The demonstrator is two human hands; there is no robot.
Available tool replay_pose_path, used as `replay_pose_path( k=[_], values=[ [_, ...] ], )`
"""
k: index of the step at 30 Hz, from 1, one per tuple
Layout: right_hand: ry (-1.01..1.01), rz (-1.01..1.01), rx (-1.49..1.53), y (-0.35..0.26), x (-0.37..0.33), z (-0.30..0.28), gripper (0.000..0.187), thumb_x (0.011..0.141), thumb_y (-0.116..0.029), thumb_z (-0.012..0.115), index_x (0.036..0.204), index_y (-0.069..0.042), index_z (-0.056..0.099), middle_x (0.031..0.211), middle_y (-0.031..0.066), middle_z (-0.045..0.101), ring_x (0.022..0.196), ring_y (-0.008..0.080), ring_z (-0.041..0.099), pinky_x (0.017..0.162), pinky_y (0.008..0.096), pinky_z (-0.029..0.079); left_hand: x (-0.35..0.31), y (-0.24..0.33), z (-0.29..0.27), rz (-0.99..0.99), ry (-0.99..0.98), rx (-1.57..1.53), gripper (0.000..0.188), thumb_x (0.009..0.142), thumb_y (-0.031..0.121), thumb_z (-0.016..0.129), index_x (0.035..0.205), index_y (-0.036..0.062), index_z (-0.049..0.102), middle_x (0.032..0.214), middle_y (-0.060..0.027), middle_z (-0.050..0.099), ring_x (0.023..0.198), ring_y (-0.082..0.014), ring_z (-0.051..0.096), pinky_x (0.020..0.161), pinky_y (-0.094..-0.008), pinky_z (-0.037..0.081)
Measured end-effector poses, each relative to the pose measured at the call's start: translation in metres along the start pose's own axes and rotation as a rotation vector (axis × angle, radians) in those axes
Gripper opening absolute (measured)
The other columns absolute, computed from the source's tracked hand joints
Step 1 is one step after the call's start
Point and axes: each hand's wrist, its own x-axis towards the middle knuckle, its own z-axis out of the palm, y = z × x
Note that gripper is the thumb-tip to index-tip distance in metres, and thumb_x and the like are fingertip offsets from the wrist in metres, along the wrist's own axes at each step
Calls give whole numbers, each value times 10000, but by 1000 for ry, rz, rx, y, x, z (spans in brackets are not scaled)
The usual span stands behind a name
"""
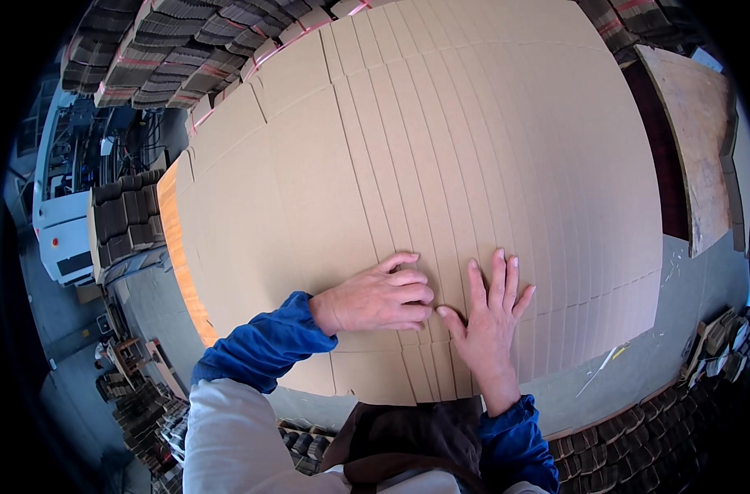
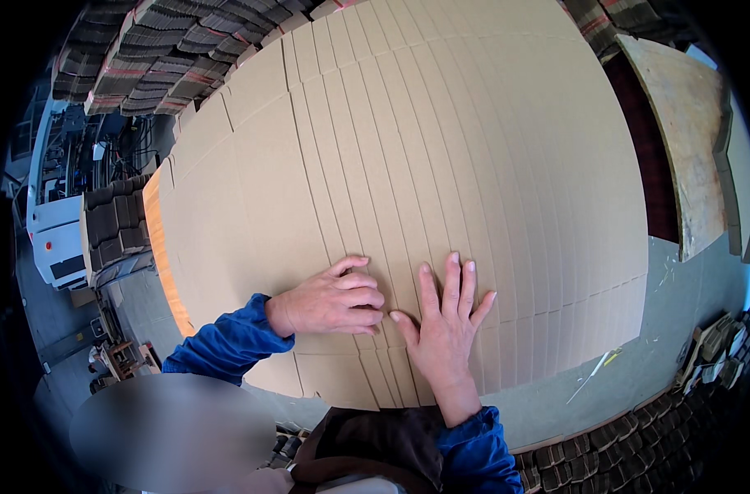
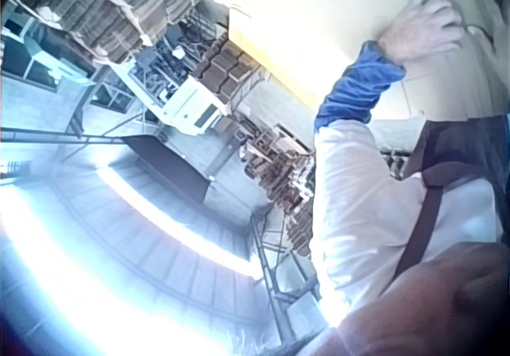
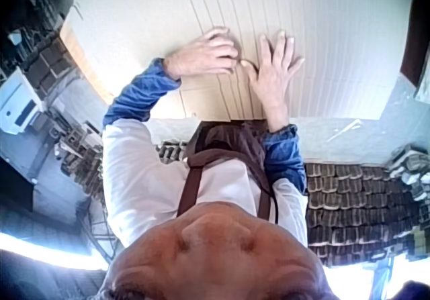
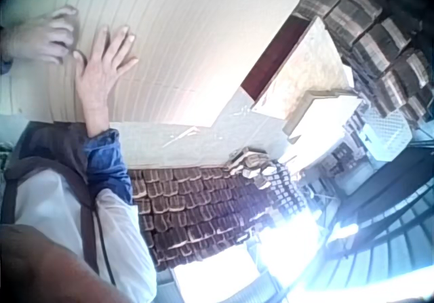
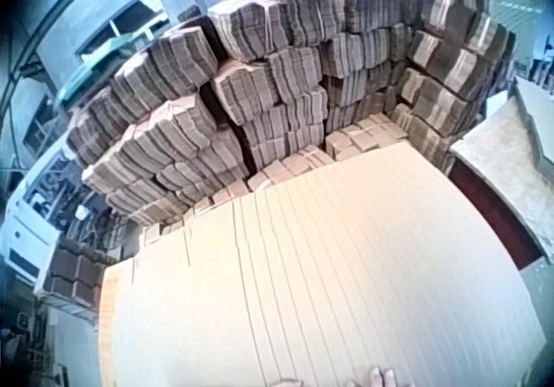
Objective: The person handles a stack of large corrugated cardboard sheets, separating and aligning them by hand. They then carry a sheet to a wooden table and place it down, where another worker is also handling cardboard pieces.
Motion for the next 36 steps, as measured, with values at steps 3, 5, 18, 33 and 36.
replay_pose_path(
  k=[3, 5, 18, 33, 36],
  values=[
    [-9, 12, -10, -4, -1, -2, 746, 839, -467, 688, 1467, -147, 443, 1600, 181, 215, 1492, 392, 145, 1093, 733, 76, -1, -1, 2, -3, 1, 24, 233, 808, 356, 750, 888, 183, 617, 992, 23, 544, 1065, -173, 523, 1091, -483, 348],
    [-20, 6, -10, -7, -7, -3, 748, 840, -481, 681, 1466, -146, 446, 1597, 183, 226, 1491, 390, 157, 1091, 733, 84, -1, -2, 6, -3, -10, 35, 239, 798, 360, 749, 892, 183, 619, 1001, 21, 550, 1073, -177, 524, 1095, -489, 350],
    [45, -21, -23, -21, -41, 4, 660, 789, -402, 744, 1365, -160, 532, 1494, 132, 385, 1396, 350, 327, 1045, 645, 255, -3, -3, 5, -45, -59, -4, 289, 779, 331, 763, 971, 167, 624, 1057, 16, 573, 1095, -189, 521, 1132, -500, 314],
    [4, -125, 78, -32, -57, 12, 209, 784, -175, 739, 966, -148, 641, 1021, 56, 562, 1016, 268, 521, 855, 450, 379, -12, 37, 2, -179, -113, 129, 263, 874, 287, 690, 1076, 146, 598, 1187, -28, 547, 1258, -233, 453, 1150, -512, 273],
    [21, -146, 53, -28, -53, 12, 216, 786, -183, 752, 957, -140, 627, 1009, 61, 555, 1024, 279, 526, 861, 447, 381, -27, 88, 6, -455, 130, 329, 437, 836, 290, 729, 1222, 156, 576, 1313, -39, 509, 1318, -271, 414, 1141, -521, 286]
  ],
)
